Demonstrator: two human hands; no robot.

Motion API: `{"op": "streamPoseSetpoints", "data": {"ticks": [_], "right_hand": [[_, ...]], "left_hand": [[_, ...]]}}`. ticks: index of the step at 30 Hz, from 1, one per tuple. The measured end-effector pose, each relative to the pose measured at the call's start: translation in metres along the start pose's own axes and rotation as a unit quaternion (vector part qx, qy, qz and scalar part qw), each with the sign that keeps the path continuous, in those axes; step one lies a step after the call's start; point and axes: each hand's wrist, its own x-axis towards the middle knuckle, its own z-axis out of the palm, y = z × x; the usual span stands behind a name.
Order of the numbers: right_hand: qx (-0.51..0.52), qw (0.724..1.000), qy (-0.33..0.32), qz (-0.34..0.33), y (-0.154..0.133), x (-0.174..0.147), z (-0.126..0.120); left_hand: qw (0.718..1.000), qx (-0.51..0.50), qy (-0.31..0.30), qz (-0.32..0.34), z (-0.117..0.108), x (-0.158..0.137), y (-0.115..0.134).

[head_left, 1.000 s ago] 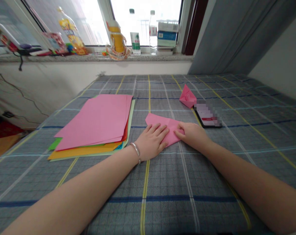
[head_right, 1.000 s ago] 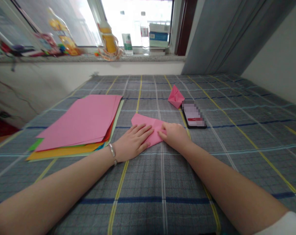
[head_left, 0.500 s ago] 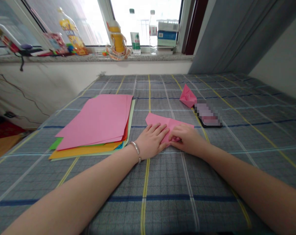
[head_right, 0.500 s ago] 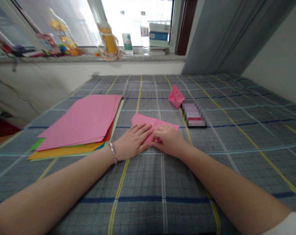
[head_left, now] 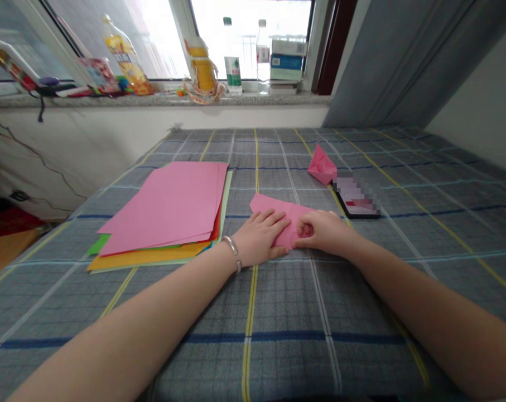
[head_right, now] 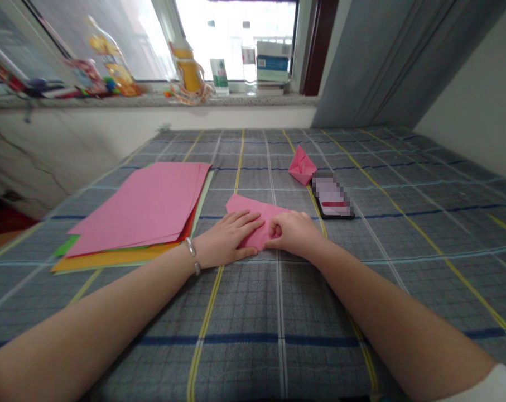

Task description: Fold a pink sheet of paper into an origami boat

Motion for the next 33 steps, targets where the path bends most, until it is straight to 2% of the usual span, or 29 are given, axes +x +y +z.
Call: {"op": "streamPoseSetpoints", "data": {"ticks": [10, 23, 33], "right_hand": [[0.02, 0.998, -0.054, 0.039, 0.025, 0.005, -0.005], [0.041, 0.987, -0.094, 0.126, 0.054, 0.002, -0.016], [0.06, 0.977, -0.113, 0.168, 0.067, -0.001, -0.019]], "left_hand": [[0.998, -0.034, -0.041, -0.014, -0.006, 0.0, -0.004], [0.996, -0.041, -0.061, -0.043, -0.011, -0.004, -0.006], [0.997, -0.043, -0.052, -0.032, -0.008, -0.009, -0.013]]}}
